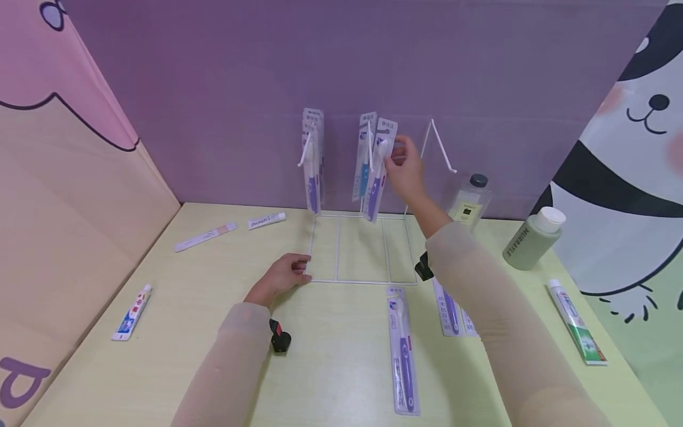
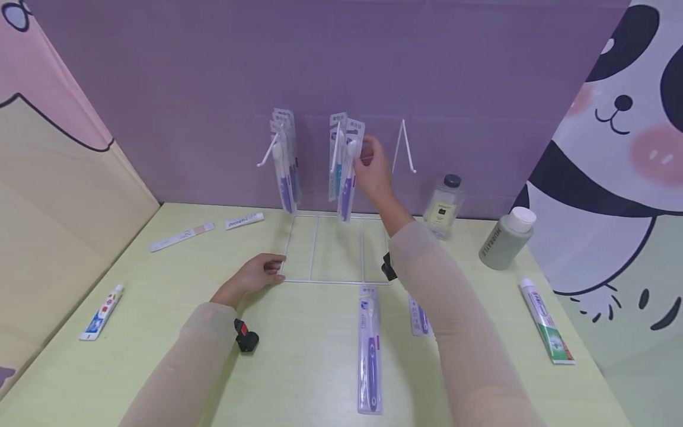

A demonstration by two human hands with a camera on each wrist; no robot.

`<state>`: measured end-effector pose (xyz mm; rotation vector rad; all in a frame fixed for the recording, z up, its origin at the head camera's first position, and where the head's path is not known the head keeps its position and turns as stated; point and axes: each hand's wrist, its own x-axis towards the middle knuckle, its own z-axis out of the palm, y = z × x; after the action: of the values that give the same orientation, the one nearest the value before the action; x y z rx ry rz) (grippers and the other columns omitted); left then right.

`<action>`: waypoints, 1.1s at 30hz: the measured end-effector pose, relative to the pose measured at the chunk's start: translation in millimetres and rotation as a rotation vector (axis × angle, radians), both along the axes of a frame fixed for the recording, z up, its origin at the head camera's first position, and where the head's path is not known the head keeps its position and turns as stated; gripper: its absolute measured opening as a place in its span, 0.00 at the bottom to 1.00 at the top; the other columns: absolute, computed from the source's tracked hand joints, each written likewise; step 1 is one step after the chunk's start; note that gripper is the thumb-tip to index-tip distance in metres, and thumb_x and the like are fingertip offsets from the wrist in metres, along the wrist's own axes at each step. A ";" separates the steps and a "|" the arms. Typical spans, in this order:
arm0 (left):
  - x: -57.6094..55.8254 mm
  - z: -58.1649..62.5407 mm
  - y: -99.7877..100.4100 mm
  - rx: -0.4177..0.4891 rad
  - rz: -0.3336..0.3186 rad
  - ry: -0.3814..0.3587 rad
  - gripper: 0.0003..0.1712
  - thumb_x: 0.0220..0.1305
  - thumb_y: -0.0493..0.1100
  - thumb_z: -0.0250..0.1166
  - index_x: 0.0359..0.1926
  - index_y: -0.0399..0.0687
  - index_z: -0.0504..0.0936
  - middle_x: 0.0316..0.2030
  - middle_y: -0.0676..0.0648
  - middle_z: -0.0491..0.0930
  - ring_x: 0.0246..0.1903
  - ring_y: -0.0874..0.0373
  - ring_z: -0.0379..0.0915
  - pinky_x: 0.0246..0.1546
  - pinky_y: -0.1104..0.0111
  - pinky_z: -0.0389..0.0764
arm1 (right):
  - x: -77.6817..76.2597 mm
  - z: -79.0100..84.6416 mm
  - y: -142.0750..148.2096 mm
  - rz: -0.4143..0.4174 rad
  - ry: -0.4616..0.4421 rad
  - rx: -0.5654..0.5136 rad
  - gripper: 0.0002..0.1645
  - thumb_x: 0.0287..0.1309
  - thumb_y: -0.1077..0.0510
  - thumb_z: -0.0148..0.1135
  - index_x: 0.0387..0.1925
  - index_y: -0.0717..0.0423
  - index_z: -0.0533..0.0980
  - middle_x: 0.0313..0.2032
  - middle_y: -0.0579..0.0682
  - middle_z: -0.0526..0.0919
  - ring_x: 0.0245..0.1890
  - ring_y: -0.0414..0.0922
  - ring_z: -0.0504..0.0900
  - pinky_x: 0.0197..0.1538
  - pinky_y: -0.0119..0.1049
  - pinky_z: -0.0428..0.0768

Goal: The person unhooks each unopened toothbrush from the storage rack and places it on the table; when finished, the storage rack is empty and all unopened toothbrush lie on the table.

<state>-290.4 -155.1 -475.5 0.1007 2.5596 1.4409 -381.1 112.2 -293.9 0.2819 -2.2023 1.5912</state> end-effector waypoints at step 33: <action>0.3 4.2 1.6 -0.030 -0.019 0.007 0.29 0.53 0.33 0.66 0.58 0.39 0.70 0.46 0.42 0.71 0.47 0.50 0.65 0.49 0.61 0.67 | 152.1 -132.9 12.7 0.475 -0.836 -0.084 0.34 0.52 0.74 0.56 0.59 0.60 0.55 0.39 0.61 0.69 0.30 0.51 0.77 0.31 0.44 0.79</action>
<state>-290.1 -153.4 -471.2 0.1256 2.5773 1.3976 -229.0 124.9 -426.8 0.1227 -2.7995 2.3770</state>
